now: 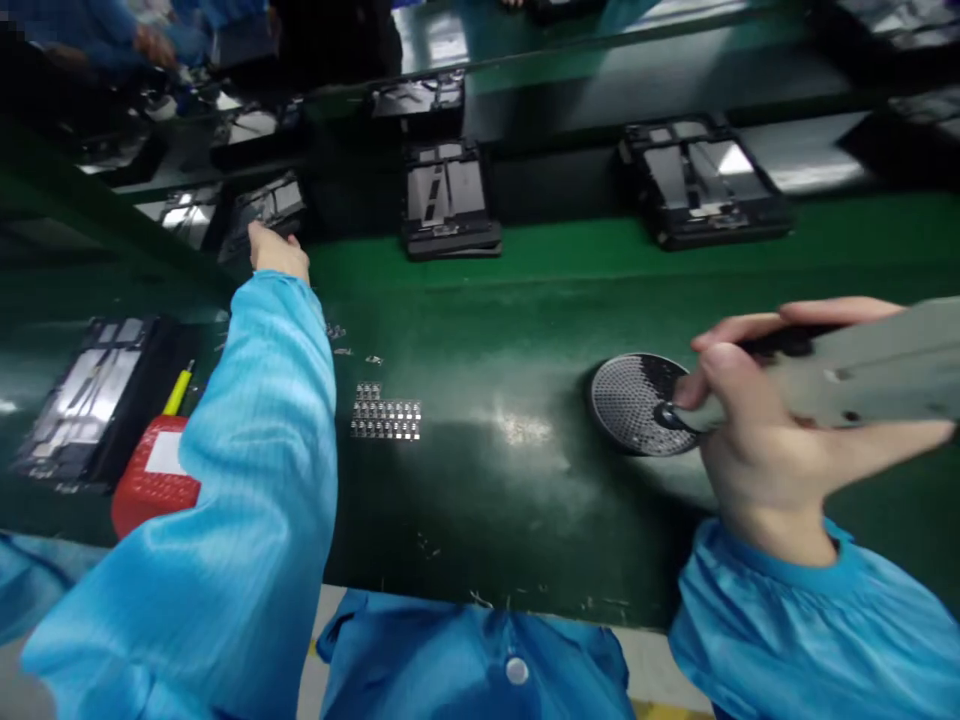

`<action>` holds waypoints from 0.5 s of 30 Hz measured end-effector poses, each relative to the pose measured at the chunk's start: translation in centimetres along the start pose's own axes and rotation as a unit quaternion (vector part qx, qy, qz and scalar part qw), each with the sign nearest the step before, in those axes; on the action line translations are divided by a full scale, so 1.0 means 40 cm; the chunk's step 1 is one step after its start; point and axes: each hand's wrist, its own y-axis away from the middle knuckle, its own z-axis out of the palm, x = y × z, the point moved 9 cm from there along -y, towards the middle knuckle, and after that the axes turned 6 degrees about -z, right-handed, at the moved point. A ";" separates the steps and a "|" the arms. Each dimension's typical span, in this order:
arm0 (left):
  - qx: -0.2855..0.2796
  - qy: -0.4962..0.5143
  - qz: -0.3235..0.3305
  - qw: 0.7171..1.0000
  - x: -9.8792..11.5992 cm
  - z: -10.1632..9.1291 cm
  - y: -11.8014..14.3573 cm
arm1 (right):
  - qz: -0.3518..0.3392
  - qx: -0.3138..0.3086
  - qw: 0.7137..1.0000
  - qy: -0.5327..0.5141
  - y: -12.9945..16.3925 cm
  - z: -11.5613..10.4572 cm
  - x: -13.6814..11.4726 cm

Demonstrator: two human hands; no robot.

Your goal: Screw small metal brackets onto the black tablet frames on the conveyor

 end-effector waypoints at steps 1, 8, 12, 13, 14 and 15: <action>0.052 0.034 -0.013 0.998 -0.012 -0.014 -0.004 | -0.007 -0.024 1.000 -0.010 -0.001 0.006 0.007; 0.238 0.283 -0.059 0.927 -0.050 0.081 0.204 | -0.053 -0.078 0.992 -0.087 -0.008 -0.033 0.042; 0.130 0.320 -0.111 0.932 -0.045 0.296 0.465 | -0.053 -0.080 0.990 -0.101 0.003 -0.039 0.045; 0.106 0.321 -0.130 0.932 -0.052 0.350 0.530 | -0.053 -0.076 0.990 -0.105 0.006 -0.037 0.045; 0.094 0.334 -0.158 0.924 -0.069 0.398 0.589 | -0.056 -0.073 0.990 -0.111 0.009 -0.034 0.043; 0.079 0.347 -0.188 0.915 -0.088 0.445 0.640 | -0.056 -0.069 0.989 -0.116 0.011 -0.031 0.042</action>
